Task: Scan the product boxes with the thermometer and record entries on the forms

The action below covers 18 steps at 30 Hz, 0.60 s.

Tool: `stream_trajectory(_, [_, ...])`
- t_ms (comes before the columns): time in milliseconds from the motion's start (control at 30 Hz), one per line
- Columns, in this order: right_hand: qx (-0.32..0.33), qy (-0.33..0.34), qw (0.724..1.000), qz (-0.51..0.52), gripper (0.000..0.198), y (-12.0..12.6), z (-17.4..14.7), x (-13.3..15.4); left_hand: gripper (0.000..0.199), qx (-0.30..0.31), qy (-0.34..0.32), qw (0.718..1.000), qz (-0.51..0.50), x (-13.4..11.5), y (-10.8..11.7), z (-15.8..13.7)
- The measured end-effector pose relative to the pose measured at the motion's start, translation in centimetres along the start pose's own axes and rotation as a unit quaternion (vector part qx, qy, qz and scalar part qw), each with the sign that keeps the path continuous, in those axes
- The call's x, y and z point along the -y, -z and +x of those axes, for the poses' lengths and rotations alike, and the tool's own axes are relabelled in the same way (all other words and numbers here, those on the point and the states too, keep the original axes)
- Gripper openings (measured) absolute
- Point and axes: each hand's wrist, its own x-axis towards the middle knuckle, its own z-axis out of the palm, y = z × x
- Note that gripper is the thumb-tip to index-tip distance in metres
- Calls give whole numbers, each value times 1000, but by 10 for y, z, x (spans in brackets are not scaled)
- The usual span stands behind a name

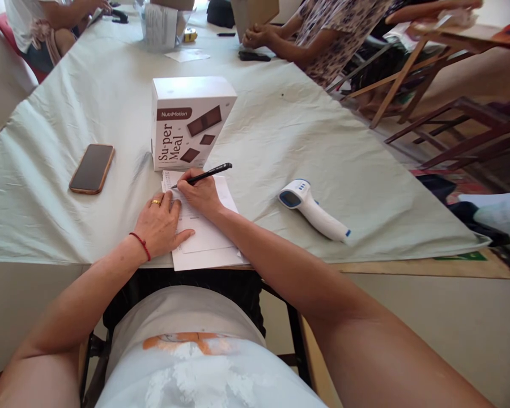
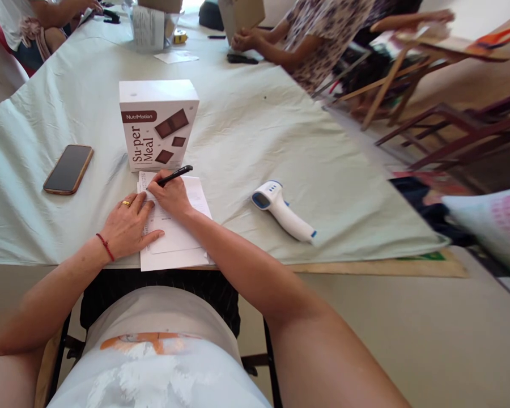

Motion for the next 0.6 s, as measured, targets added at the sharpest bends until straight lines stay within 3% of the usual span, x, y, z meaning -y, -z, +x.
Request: stream_trajectory(600, [-8,-3,999,-34,8,1,0,-6,68,-12,-3,1000,-7,0,-1,0])
